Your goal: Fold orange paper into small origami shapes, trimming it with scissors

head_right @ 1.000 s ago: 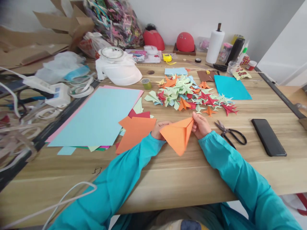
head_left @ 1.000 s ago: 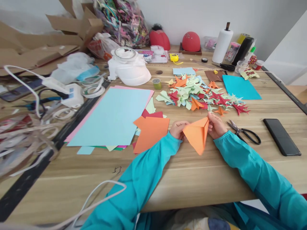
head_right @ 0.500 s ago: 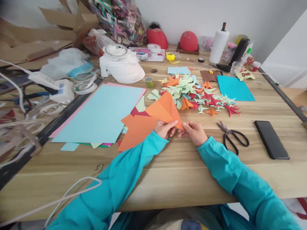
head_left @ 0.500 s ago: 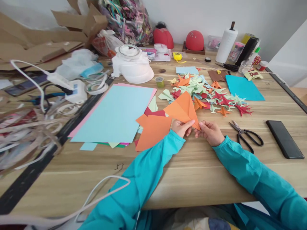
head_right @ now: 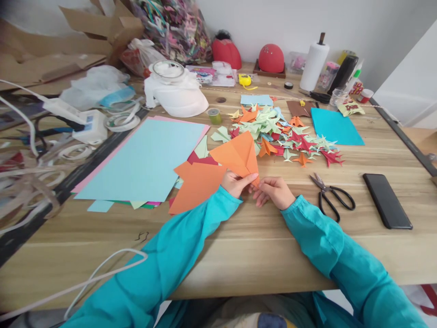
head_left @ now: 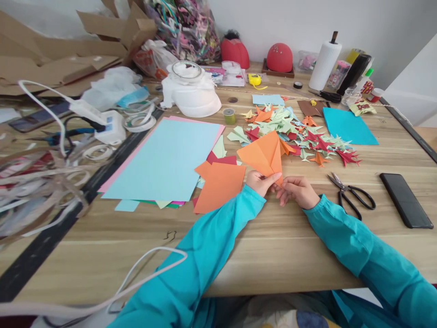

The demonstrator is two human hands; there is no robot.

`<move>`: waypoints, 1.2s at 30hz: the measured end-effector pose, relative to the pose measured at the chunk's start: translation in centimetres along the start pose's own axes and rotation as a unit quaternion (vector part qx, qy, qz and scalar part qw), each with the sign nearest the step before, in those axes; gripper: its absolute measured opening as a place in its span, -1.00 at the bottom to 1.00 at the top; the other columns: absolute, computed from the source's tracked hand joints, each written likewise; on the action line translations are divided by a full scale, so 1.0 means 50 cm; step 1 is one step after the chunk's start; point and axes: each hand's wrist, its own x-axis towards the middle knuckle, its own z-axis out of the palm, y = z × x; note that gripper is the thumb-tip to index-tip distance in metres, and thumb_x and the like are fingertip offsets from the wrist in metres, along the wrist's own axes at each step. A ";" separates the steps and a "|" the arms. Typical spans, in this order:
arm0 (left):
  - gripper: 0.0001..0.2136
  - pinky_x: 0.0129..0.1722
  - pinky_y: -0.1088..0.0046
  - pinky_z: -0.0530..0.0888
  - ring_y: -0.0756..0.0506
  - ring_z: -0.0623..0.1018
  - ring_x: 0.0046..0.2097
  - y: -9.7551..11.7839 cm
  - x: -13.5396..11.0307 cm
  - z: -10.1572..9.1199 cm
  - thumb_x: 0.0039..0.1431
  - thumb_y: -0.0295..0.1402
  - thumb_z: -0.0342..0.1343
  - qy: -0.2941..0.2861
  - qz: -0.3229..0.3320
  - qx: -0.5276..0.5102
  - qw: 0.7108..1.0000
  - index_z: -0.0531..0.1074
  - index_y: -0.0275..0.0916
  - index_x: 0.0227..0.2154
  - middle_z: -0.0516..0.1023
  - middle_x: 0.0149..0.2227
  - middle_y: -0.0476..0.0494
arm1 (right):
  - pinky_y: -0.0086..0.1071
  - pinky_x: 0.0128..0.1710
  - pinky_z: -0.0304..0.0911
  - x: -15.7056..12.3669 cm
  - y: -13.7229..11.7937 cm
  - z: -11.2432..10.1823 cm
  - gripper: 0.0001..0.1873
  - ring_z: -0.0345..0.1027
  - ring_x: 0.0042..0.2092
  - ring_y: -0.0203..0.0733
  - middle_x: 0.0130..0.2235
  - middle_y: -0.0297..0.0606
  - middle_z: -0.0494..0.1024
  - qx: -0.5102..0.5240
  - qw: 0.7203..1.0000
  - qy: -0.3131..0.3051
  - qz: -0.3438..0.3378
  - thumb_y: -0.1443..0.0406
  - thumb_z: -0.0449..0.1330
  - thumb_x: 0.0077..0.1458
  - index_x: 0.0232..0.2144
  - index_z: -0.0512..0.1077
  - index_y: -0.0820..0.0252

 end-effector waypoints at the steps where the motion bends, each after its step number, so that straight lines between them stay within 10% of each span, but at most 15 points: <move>1: -0.73 -0.70 0.52 0.33 0.03 0.39 -0.69 -0.003 0.000 -0.001 -0.25 -0.22 0.27 -0.003 0.003 -0.005 1.000 0.43 -0.36 -0.70 0.44 -0.70 -0.08 | -0.44 -0.67 0.32 -0.001 -0.002 0.001 -0.72 0.38 -0.64 -0.25 -0.57 -0.25 0.52 -0.002 1.000 0.001 0.003 0.15 0.26 -0.17 -0.54 0.41 0.30; 15: -0.70 -0.75 0.55 0.31 0.07 0.34 -0.71 -0.008 0.020 -0.011 -0.40 -0.25 0.33 0.072 -0.048 -0.134 0.987 0.39 -0.37 -0.66 0.40 -0.70 -0.01 | -0.45 -0.67 0.31 -0.006 -0.002 0.001 -0.77 0.38 -0.64 -0.24 -0.60 -0.25 0.52 0.010 1.000 0.004 -0.006 0.19 0.23 -0.18 -0.57 0.39 0.29; 26: -0.68 -0.76 0.55 0.28 0.06 0.32 -0.75 -0.008 0.001 0.003 -0.30 -0.17 0.27 0.032 -0.015 0.033 0.999 0.38 -0.35 -0.76 0.36 -0.79 -0.03 | -0.48 -0.66 0.32 -0.003 -0.003 0.009 -0.76 0.37 -0.65 -0.31 -0.60 -0.32 0.50 -0.037 0.999 0.001 -0.011 0.20 0.26 -0.19 -0.57 0.35 0.27; 36: -0.72 -0.76 0.55 0.27 0.10 0.26 -0.72 -0.011 0.024 -0.016 -0.34 -0.24 0.30 0.071 -0.044 -0.121 0.989 0.36 -0.34 -0.68 0.33 -0.73 0.05 | -0.46 -0.62 0.33 -0.008 -0.002 0.006 -0.83 0.41 -0.61 -0.28 -0.56 -0.28 0.53 -0.018 1.000 0.007 -0.018 0.26 0.22 -0.16 -0.53 0.36 0.27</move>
